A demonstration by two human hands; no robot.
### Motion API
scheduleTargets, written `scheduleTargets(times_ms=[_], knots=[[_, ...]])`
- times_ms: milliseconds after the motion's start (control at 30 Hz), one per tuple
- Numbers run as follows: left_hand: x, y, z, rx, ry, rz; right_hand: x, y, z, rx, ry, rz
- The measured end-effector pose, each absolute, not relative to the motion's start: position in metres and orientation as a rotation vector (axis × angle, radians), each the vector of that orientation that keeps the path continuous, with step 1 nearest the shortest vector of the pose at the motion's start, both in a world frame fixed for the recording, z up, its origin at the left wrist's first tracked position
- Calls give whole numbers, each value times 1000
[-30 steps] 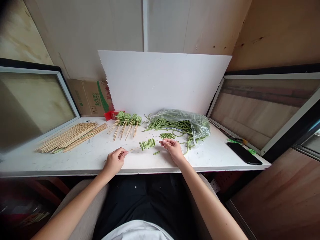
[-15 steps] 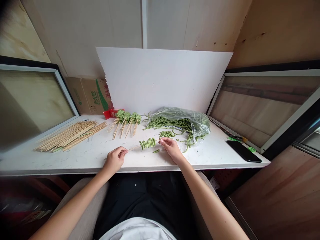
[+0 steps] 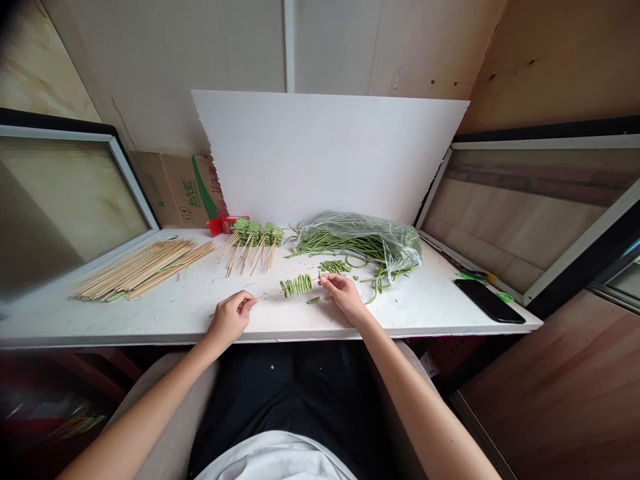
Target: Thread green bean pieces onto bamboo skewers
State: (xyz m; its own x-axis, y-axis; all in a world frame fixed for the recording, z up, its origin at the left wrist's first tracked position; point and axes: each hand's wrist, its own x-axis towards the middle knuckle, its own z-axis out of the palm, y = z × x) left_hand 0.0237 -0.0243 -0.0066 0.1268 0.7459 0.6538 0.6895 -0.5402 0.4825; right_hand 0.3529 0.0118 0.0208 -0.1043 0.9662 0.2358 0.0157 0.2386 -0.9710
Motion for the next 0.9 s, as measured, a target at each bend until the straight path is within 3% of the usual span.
scheduleTargets(times_ms=[900], knots=[[22, -24, -7, 2342, 1463, 1351, 351, 5, 24, -1062, -1370, 1032]])
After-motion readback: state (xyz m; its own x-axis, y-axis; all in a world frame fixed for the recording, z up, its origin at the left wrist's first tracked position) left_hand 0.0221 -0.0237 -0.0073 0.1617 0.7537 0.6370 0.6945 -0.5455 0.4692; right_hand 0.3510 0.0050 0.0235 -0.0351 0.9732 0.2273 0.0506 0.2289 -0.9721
